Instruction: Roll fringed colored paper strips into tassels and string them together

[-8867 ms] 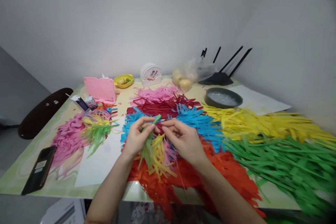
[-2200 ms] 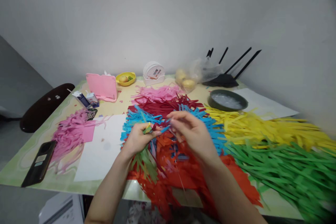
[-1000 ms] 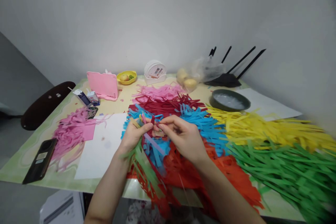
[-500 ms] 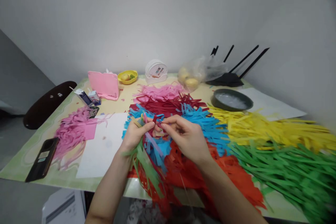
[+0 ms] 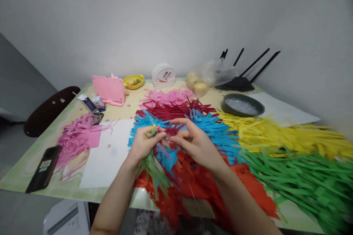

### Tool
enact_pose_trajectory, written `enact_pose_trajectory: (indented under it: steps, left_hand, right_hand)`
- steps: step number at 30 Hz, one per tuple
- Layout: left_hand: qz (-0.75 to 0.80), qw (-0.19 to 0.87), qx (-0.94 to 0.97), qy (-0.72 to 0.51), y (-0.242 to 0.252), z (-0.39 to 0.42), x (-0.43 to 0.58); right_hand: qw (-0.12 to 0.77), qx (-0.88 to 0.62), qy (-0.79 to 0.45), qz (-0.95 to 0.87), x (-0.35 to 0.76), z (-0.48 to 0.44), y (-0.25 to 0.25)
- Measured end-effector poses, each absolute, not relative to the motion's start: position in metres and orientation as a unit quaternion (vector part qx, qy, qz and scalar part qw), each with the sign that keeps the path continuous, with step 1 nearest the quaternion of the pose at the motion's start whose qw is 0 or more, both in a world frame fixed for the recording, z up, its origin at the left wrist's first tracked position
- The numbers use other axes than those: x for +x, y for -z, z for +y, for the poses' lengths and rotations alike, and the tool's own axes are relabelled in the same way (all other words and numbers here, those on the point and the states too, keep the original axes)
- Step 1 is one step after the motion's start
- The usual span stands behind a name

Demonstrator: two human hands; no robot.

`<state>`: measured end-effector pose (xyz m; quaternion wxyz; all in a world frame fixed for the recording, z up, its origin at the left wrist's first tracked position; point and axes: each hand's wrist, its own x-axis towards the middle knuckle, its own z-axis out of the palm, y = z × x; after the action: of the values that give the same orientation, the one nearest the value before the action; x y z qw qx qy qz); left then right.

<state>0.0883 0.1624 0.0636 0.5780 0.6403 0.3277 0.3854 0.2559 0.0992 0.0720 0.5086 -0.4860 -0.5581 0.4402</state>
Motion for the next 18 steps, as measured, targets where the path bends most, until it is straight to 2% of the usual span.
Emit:
enact_pose_trajectory:
  steps: [4,8,10,12,16,18]
  left_hand:
    - [0.271,0.64,0.654,-0.299,-0.061,0.164,0.089]
    - [0.276,0.645,0.651,-0.288,-0.057,0.164,0.092]
    - [0.288,0.66,0.632,-0.288,-0.056,0.165,0.093]
    - [0.293,0.674,0.619,-0.277,-0.054,0.166,0.093]
    - [0.304,0.687,0.601,-0.272,-0.051,0.17,0.092]
    - [0.315,0.686,0.588,-0.29,-0.049,0.173,0.092]
  right_hand:
    - [0.495,-0.463,-0.489,-0.549,0.259,0.101,-0.072]
    - [0.483,-0.471,-0.495,-0.548,0.261,0.104,-0.07]
    - [0.541,-0.496,-0.418,-0.535,0.263,0.103,-0.072]
    - [0.637,-0.494,-0.343,-0.483,0.271,0.1,-0.079]
    - [0.833,-0.398,-0.214,-0.319,0.313,0.085,-0.104]
    - [0.846,-0.404,-0.143,-0.317,0.344,0.074,-0.117]
